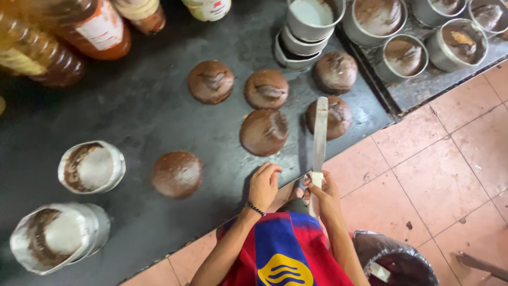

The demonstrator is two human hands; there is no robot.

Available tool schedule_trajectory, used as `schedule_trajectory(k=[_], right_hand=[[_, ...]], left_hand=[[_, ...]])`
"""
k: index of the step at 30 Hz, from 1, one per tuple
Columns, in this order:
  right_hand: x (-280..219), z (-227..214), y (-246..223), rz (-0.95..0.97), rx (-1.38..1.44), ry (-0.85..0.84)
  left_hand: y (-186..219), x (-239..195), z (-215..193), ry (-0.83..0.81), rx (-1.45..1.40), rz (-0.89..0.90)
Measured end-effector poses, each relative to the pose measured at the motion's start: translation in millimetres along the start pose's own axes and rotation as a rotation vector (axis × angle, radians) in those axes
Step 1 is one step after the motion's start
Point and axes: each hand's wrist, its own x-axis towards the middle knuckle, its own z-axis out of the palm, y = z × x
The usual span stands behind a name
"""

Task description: The person unmolds several small chocolate cakes by running a palette knife around the inside of the circular molds, lifting the molds off, and peeling away the bottom paper liners over a trash bin.

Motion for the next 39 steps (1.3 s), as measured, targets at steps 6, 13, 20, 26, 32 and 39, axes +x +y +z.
schedule_trajectory(k=[6, 13, 20, 26, 32, 39], right_hand=[[58.1, -77.9, -29.7, -0.047, 0.069, -0.029], [135.5, -149.1, -69.5, -0.076, 0.032, -0.096], [199.0, -135.0, -67.6, -0.108, 0.061, -0.139], [196.6, -70.0, -21.1, -0.130, 0.132, -0.183], [202.6, -52.4, -9.6, -0.102, 0.131, -0.328], [204.3, -157.5, -67.2, -0.096, -0.081, -0.101]], left_hand=[[21.0, 57.2, 79.5, 0.056, 0.635, 0.265], [-11.3, 99.8, 80.6, 0.034, 1.086, -0.033], [2.6, 92.8, 20.6, 0.132, 1.146, -0.215], [50.7, 101.3, 95.6, 0.366, 0.559, 0.012], [77.0, 120.4, 154.0, 0.449, 0.205, 0.072], [62.8, 135.0, 188.5, 0.205, -0.124, -0.249]])
